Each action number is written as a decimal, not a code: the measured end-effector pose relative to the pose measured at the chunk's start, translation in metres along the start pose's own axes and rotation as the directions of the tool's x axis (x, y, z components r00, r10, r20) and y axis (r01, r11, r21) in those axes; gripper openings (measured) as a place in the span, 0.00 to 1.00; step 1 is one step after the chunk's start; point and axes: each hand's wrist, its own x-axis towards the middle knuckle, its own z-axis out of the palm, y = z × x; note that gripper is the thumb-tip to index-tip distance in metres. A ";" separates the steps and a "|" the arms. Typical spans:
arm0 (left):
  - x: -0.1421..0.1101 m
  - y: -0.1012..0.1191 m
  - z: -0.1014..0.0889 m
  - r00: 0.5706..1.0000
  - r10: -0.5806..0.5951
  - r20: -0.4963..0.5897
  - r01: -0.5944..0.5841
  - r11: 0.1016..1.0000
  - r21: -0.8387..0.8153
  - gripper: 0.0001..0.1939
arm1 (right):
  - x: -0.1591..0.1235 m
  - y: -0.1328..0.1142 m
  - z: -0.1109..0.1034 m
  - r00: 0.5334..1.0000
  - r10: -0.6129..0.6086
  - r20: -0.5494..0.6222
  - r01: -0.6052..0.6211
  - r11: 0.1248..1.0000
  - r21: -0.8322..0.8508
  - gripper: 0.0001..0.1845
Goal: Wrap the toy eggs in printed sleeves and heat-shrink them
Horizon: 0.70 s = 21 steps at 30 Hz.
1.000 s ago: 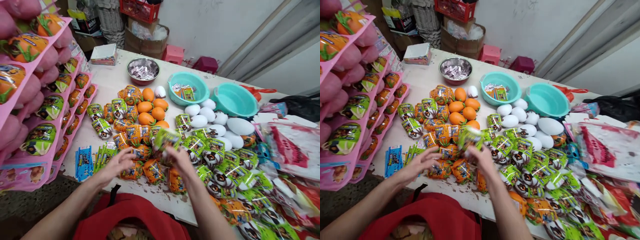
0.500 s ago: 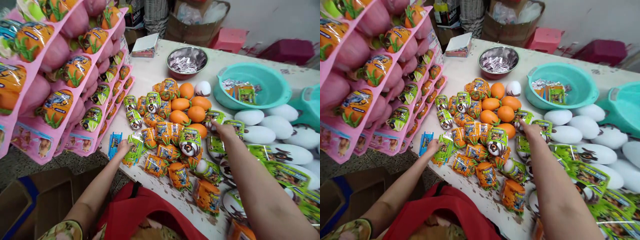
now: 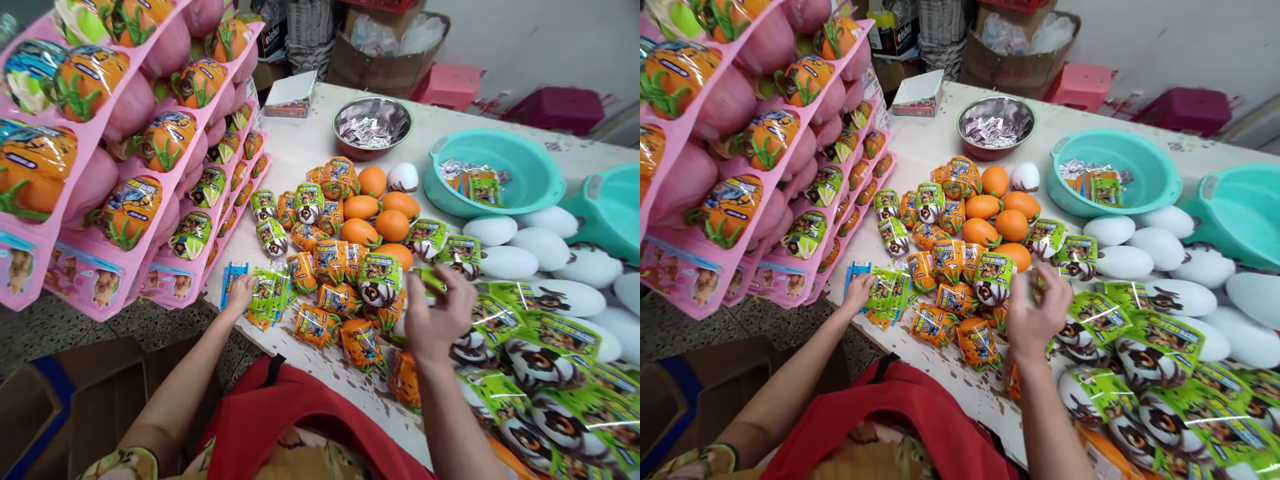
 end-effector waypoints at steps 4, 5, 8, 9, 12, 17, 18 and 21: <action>-0.030 0.032 -0.027 0.981 0.193 0.019 -0.189 0.973 -0.130 0.18 | -0.069 -0.038 0.024 0.728 0.293 0.620 -0.517 0.829 0.215 0.27; -0.038 0.044 -0.031 0.968 0.250 0.026 -0.242 0.956 -0.166 0.18 | -0.082 -0.042 0.032 0.588 0.301 0.751 -0.640 0.740 0.205 0.28; -0.060 0.074 -0.034 0.916 0.397 0.052 -0.371 0.890 -0.265 0.18 | -0.104 -0.040 0.053 0.298 0.241 0.924 -0.835 0.535 0.130 0.25; -0.063 0.081 -0.032 0.901 0.430 0.057 -0.397 0.871 -0.288 0.18 | -0.107 -0.035 0.057 0.271 0.265 0.925 -0.860 0.499 0.109 0.25; -0.061 0.094 -0.022 0.895 0.445 0.030 -0.414 0.854 -0.315 0.16 | -0.100 -0.014 0.054 0.342 0.396 0.852 -0.850 0.517 0.101 0.23; -0.060 0.123 -0.006 0.862 0.487 0.139 -0.377 0.801 -0.465 0.17 | -0.076 0.010 0.020 0.689 0.488 0.535 -0.583 0.812 0.011 0.08; -0.064 0.133 -0.004 0.825 0.528 0.199 -0.348 0.753 -0.558 0.17 | -0.073 0.011 0.012 0.737 0.463 0.493 -0.509 0.860 -0.045 0.06; -0.078 0.166 0.003 0.752 0.559 0.350 0.006 0.525 -0.851 0.13 | -0.068 0.012 -0.007 0.777 0.379 0.503 -0.364 0.922 -0.132 0.05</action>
